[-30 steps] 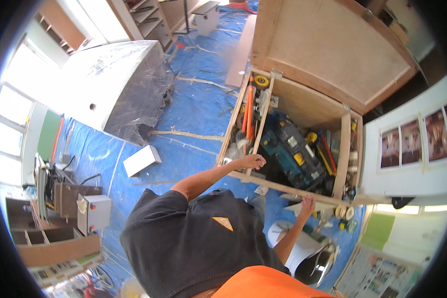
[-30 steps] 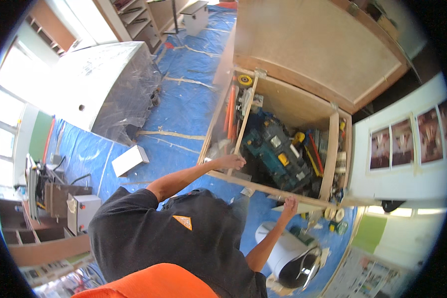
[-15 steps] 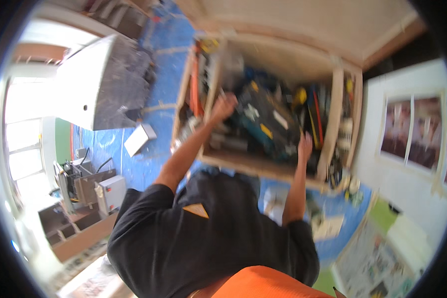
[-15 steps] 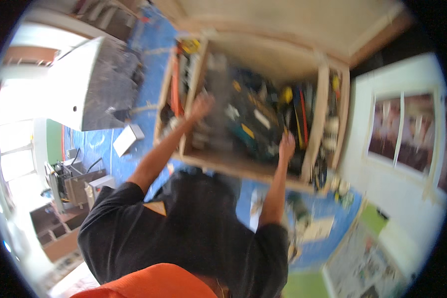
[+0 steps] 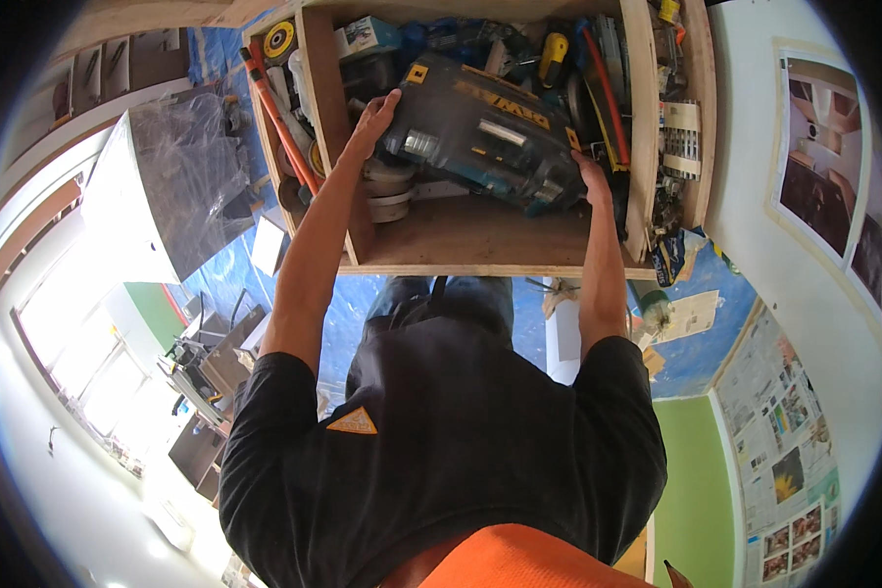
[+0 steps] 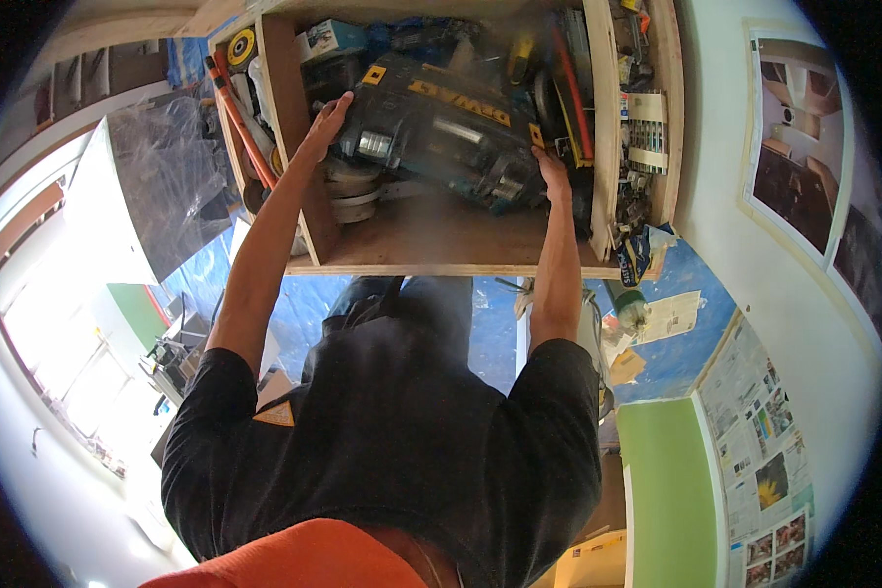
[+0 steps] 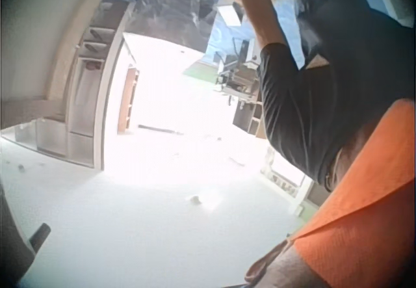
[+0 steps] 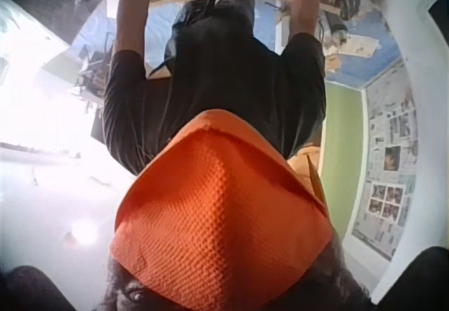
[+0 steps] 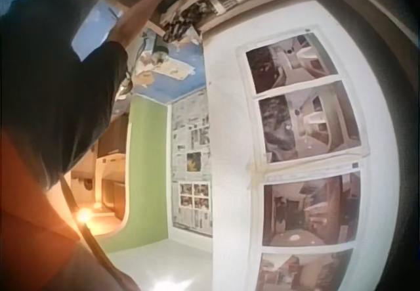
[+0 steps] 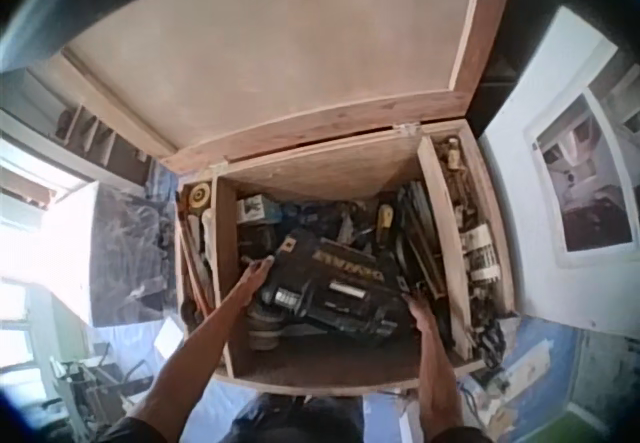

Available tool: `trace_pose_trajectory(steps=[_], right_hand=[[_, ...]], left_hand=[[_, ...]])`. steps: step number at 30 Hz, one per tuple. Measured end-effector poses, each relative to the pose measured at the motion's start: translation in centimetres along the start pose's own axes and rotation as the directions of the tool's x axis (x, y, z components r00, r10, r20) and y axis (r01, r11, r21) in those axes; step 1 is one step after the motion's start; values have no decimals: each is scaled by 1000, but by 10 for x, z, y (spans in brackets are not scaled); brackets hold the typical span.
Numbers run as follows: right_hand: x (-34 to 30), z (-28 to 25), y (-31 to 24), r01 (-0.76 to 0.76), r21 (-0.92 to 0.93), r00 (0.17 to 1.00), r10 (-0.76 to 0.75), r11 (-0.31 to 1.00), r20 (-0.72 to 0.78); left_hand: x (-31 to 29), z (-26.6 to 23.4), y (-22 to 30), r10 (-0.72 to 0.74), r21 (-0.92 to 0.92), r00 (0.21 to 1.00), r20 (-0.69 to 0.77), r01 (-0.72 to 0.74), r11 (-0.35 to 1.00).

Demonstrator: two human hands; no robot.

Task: The person moves a fan, retrieves a wooden panel, and attempts to fit it into a cabinet frame. They then walk back to the main room, pick up a power drill and a bag of hardware, and return to the cabinet area.

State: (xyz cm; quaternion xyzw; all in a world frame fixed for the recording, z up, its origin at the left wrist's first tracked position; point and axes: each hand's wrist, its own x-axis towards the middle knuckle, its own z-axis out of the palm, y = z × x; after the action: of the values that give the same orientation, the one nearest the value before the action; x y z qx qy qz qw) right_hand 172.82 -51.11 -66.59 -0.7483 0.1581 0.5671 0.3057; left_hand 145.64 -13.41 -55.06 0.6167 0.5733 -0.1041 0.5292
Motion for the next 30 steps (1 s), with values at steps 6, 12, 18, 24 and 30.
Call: trace_pose_trajectory(steps=[6,12,18,24,30], right_hand=[[6,-9,17,-143,331,982,92,933,165],[36,-6,31,-283,564,948,137,776,287],[46,-1,38,-274,674,924,-6,686,382],[34,6,32,-290,738,938,27,609,346],[15,11,38,-169,765,966,-48,622,253]], left_hand=[[26,0,16,-186,31,981,56,185,982],[30,5,46,-307,72,931,199,298,952],[40,11,45,-223,-213,915,336,304,929],[39,11,38,-144,-268,945,293,226,936],[26,5,23,-121,-278,977,174,166,946]])
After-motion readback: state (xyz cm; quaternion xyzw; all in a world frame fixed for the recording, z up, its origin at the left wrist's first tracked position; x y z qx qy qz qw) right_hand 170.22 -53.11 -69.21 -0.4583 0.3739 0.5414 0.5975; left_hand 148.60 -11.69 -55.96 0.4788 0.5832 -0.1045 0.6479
